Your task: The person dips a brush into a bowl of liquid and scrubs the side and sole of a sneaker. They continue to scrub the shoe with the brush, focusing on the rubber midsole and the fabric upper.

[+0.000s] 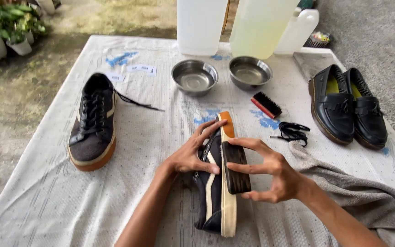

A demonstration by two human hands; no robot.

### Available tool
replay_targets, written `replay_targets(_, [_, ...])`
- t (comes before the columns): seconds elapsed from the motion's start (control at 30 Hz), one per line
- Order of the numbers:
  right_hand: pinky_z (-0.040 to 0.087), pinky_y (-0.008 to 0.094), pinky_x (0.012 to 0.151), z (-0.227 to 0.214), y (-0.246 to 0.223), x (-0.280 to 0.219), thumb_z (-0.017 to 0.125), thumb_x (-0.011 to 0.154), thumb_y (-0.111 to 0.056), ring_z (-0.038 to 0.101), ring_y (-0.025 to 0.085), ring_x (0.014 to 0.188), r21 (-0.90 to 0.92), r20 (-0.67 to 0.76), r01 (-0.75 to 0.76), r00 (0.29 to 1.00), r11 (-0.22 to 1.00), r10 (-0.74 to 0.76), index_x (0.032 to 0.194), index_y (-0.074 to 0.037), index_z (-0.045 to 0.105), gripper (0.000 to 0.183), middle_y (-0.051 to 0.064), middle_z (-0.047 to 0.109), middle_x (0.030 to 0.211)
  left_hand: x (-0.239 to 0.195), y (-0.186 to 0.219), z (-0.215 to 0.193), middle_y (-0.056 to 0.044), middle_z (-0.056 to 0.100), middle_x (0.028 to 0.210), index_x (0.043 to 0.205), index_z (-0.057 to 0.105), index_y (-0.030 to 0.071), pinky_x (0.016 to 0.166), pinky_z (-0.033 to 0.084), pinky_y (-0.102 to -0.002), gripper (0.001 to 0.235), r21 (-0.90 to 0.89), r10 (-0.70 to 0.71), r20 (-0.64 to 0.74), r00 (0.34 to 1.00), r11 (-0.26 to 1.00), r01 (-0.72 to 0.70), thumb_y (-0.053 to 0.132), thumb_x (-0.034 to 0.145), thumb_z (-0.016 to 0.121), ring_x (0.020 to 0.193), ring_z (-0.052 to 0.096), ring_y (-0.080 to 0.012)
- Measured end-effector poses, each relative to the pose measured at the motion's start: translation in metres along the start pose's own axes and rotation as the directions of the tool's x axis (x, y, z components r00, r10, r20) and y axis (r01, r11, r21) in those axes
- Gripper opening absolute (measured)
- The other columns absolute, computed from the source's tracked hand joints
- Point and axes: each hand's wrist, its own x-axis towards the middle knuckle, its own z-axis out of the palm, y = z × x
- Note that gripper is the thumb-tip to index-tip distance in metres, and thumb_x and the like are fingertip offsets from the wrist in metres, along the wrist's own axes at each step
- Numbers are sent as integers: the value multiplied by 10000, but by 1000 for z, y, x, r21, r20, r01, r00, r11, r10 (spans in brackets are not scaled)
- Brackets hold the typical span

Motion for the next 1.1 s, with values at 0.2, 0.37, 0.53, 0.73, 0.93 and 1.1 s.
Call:
replay_targets(0.2, [360,586,1126,11,43,5,758,755,-502,433,476,1381,-167,-230,-131,969,977,90,1303,-194,690,632,278,402,1511,2,-14,1,-291,271,1573,1628,240,276,1112,375,-650,1399,63,-49,-50,998,997,53,769,467,843,1404,367,-556])
replay_targets(0.37, [373,595,1101,16,2,8,775,744,-489,460,446,1367,9,-109,-66,992,998,67,1293,-246,707,604,250,435,1497,3,-9,4,-327,256,1568,1623,254,248,1104,357,-704,1409,31,-71,-57,996,997,73,761,450,844,1396,359,-571])
replay_targets(0.53, [389,599,1086,6,32,14,759,789,-489,438,445,1388,-67,-142,-46,989,997,36,1345,-251,671,611,227,406,1533,5,-19,6,-318,246,1570,1628,236,249,1104,353,-708,1411,54,-46,-47,998,997,49,792,465,822,1394,354,-582])
replay_targets(0.73, [394,585,1101,-4,4,21,774,769,-435,428,436,1398,-69,-72,-56,996,996,51,1339,-277,670,601,195,415,1524,6,-14,3,-318,231,1576,1627,226,246,1033,412,-748,1427,61,-71,-54,996,995,74,785,454,835,1346,400,-594])
replay_targets(0.93, [410,592,1081,-5,18,7,769,781,-423,435,444,1389,-81,-53,-56,997,995,52,1372,-282,643,621,202,412,1531,5,-15,7,-311,228,1580,1628,225,281,1018,417,-753,1411,57,-68,-45,997,996,71,800,459,822,1341,400,-592])
replay_targets(1.1, [400,586,1098,-5,3,3,744,704,-451,470,427,1357,-114,-20,-165,986,980,163,1266,-289,718,586,220,454,1478,4,-14,3,-318,248,1564,1629,231,252,992,434,-754,1397,40,-68,-52,996,997,70,734,477,856,1324,415,-591])
